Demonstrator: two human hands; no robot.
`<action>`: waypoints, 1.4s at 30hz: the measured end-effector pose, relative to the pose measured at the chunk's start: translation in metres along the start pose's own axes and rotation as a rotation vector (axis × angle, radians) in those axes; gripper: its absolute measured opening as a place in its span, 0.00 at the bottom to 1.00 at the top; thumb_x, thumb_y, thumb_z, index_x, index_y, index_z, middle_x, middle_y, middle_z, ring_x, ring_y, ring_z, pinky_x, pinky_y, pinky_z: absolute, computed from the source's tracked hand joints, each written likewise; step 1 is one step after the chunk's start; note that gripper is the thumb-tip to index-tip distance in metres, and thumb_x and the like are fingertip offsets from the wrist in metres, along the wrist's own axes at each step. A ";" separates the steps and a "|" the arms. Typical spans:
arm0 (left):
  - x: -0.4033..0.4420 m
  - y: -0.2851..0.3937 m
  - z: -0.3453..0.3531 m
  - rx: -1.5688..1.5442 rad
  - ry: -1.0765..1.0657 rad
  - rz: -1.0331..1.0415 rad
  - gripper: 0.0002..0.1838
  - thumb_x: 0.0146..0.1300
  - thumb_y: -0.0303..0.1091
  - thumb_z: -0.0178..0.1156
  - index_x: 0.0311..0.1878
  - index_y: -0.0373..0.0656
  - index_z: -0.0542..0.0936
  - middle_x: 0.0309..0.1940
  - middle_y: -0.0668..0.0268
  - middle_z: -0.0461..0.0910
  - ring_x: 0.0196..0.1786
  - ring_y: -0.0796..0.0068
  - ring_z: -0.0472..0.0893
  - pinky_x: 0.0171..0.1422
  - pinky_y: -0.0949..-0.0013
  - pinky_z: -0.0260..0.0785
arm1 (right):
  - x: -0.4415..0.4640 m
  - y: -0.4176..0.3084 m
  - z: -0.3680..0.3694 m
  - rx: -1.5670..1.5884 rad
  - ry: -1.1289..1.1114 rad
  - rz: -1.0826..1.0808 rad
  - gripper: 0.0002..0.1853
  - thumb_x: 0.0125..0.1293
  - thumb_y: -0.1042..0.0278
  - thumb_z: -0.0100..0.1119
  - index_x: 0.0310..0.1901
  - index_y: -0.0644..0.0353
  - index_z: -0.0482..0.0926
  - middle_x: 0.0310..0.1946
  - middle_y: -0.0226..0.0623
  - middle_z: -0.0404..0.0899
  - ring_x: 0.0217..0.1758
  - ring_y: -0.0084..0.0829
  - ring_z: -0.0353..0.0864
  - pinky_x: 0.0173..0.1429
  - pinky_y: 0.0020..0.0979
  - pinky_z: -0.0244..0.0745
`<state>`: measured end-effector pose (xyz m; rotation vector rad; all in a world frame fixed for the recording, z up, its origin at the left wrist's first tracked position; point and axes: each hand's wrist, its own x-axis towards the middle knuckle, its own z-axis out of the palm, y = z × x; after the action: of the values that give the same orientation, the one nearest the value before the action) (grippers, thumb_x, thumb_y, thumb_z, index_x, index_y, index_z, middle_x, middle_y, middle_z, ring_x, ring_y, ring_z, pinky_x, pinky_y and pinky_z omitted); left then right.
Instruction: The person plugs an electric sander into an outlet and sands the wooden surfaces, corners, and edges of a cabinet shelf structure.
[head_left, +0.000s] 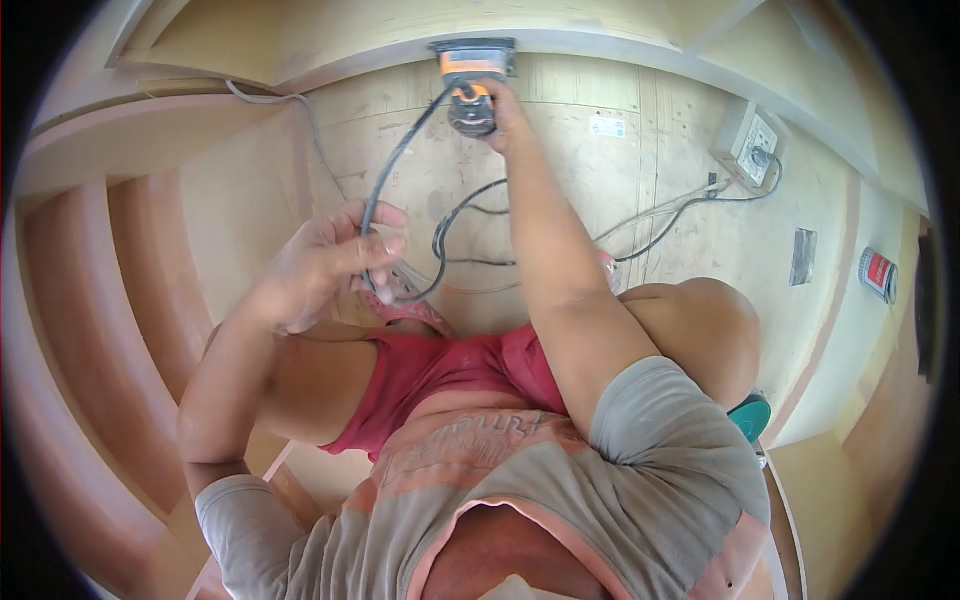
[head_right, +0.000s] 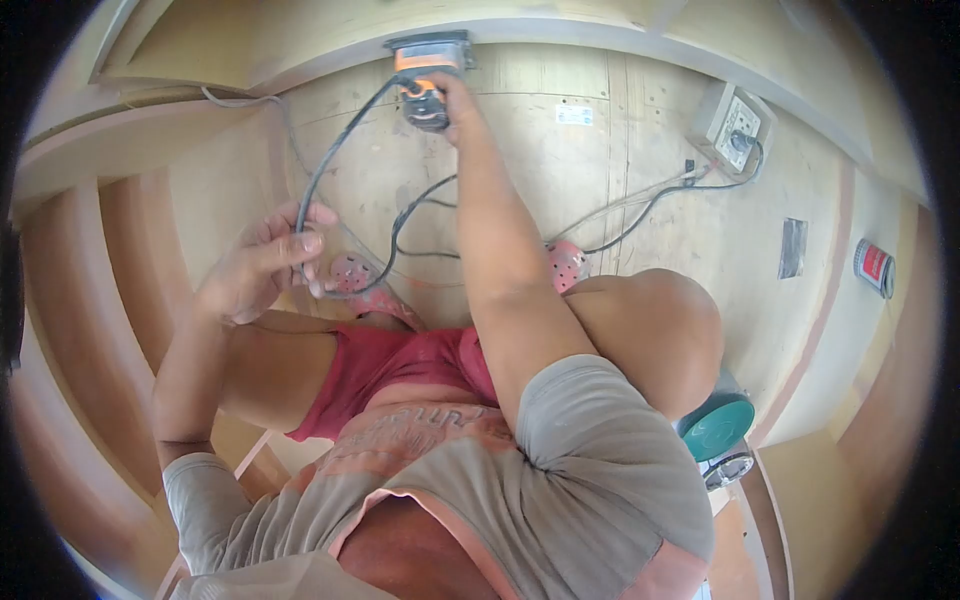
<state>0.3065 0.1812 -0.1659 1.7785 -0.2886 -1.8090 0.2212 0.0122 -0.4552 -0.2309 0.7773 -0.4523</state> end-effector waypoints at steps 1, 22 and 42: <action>-0.006 0.001 0.002 0.052 -0.051 0.006 0.20 0.61 0.36 0.63 0.53 0.41 0.70 0.21 0.72 0.72 0.25 0.79 0.74 0.36 0.74 0.67 | 0.000 -0.003 -0.006 0.055 -0.014 -0.019 0.19 0.57 0.56 0.55 0.45 0.60 0.76 0.35 0.40 0.81 0.37 0.37 0.82 0.43 0.44 0.79; -0.031 -0.042 -0.041 -0.129 0.016 0.296 0.29 0.61 0.30 0.62 0.62 0.32 0.62 0.29 0.67 0.77 0.34 0.76 0.78 0.41 0.73 0.70 | 0.026 0.055 0.070 -0.103 0.060 0.041 0.16 0.59 0.53 0.52 0.42 0.53 0.78 0.34 0.33 0.81 0.33 0.33 0.80 0.40 0.41 0.75; -0.045 -0.047 -0.021 -0.155 -0.142 0.279 0.33 0.59 0.22 0.61 0.66 0.36 0.59 0.34 0.70 0.72 0.39 0.79 0.74 0.45 0.74 0.67 | 0.011 0.023 0.048 0.099 -0.057 0.023 0.20 0.50 0.59 0.60 0.44 0.57 0.75 0.34 0.38 0.79 0.33 0.35 0.80 0.41 0.45 0.77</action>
<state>0.3122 0.2487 -0.1549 1.4291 -0.4188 -1.7090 0.2695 0.0288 -0.4377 -0.1417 0.6986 -0.4597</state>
